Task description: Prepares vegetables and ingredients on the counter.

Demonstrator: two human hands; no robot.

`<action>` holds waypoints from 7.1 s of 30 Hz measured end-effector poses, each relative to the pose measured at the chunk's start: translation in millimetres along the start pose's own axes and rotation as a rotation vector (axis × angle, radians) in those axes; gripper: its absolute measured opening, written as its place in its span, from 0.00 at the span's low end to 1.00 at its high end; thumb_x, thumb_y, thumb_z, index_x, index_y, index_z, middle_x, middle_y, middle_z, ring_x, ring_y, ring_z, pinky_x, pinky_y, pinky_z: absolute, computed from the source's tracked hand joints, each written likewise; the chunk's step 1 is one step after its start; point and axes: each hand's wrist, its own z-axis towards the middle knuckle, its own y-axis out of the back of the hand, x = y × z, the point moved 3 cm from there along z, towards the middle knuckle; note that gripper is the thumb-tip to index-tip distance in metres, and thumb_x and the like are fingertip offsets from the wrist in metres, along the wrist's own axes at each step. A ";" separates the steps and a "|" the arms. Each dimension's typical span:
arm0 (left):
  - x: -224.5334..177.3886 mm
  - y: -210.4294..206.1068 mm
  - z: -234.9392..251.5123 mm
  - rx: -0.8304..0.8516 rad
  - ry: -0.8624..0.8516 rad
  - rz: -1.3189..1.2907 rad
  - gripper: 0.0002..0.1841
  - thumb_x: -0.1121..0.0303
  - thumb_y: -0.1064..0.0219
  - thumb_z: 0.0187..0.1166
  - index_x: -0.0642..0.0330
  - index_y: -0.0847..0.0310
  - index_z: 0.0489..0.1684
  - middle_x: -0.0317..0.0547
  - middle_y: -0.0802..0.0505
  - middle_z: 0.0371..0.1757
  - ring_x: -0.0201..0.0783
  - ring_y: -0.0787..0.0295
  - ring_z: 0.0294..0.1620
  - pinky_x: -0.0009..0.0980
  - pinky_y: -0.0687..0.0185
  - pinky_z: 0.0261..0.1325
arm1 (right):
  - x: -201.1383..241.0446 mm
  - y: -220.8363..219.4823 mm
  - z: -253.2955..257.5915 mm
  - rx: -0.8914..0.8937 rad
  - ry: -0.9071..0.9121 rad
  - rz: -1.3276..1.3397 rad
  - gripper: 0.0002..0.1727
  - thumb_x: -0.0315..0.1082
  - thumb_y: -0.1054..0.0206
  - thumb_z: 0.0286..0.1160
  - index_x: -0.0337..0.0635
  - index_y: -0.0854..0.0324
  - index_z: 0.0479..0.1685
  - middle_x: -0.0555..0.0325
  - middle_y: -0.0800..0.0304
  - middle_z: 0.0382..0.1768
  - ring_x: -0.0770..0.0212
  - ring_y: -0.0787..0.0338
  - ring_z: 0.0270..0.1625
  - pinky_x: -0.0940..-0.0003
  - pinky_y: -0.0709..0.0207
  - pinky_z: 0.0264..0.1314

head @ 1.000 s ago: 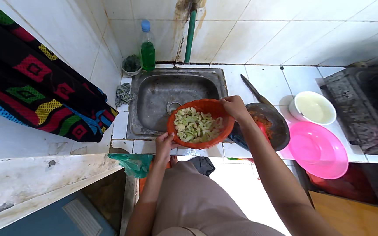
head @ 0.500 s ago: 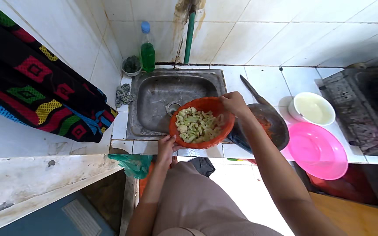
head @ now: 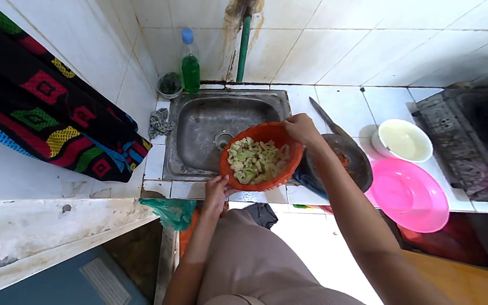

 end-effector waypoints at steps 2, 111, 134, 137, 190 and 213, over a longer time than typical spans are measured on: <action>-0.2 -0.5 -0.6 0.003 0.005 -0.002 0.13 0.76 0.47 0.91 0.79 0.26 0.61 0.53 0.11 0.40 0.34 0.11 0.31 0.28 0.11 0.40 | -0.7 0.2 0.5 -0.007 0.020 -0.008 0.20 0.34 0.43 0.90 0.27 0.15 0.34 0.32 0.15 0.33 0.37 0.16 0.39 0.35 0.29 0.41; 14.7 -12.2 -7.0 0.086 0.103 -0.101 0.12 0.76 0.49 0.91 0.76 0.28 0.62 0.51 0.13 0.42 0.33 0.12 0.34 0.26 0.13 0.42 | 51.5 25.7 -1.7 0.084 0.007 -0.215 0.20 0.34 0.42 0.89 0.21 0.16 0.40 0.23 0.14 0.46 0.28 0.14 0.54 0.28 0.28 0.56; 21.1 -16.5 -10.4 0.116 0.123 -0.092 0.13 0.75 0.50 0.92 0.75 0.29 0.64 0.51 0.13 0.42 0.33 0.11 0.34 0.25 0.13 0.42 | 49.0 31.5 -6.2 0.075 -0.012 -0.225 0.21 0.35 0.43 0.89 0.21 0.17 0.38 0.24 0.14 0.44 0.28 0.13 0.53 0.29 0.27 0.55; 21.9 -16.7 -10.9 0.119 0.124 -0.093 0.13 0.75 0.50 0.92 0.75 0.30 0.65 0.52 0.13 0.43 0.33 0.11 0.35 0.25 0.13 0.43 | 50.5 32.4 -7.6 0.077 0.005 -0.249 0.21 0.35 0.42 0.88 0.21 0.17 0.36 0.23 0.14 0.45 0.27 0.14 0.54 0.28 0.28 0.54; -38.6 8.6 2.7 0.015 -0.352 0.229 0.20 0.75 0.48 0.92 0.74 0.32 0.78 0.60 0.13 0.56 0.37 0.11 0.39 0.33 0.12 0.42 | -8.5 -4.5 -13.8 -0.072 0.217 0.128 0.21 0.39 0.44 0.94 0.26 0.15 0.56 0.29 0.11 0.43 0.34 0.11 0.46 0.32 0.22 0.54; -47.3 34.6 -9.4 -0.102 -0.553 0.566 0.22 0.77 0.41 0.88 0.77 0.31 0.78 0.68 0.15 0.64 0.40 0.09 0.41 0.34 0.10 0.42 | -52.1 -78.7 -49.9 -0.368 0.220 0.632 0.15 0.28 0.41 0.88 0.23 0.14 0.54 0.46 0.08 0.35 0.69 0.14 0.35 0.69 0.18 0.47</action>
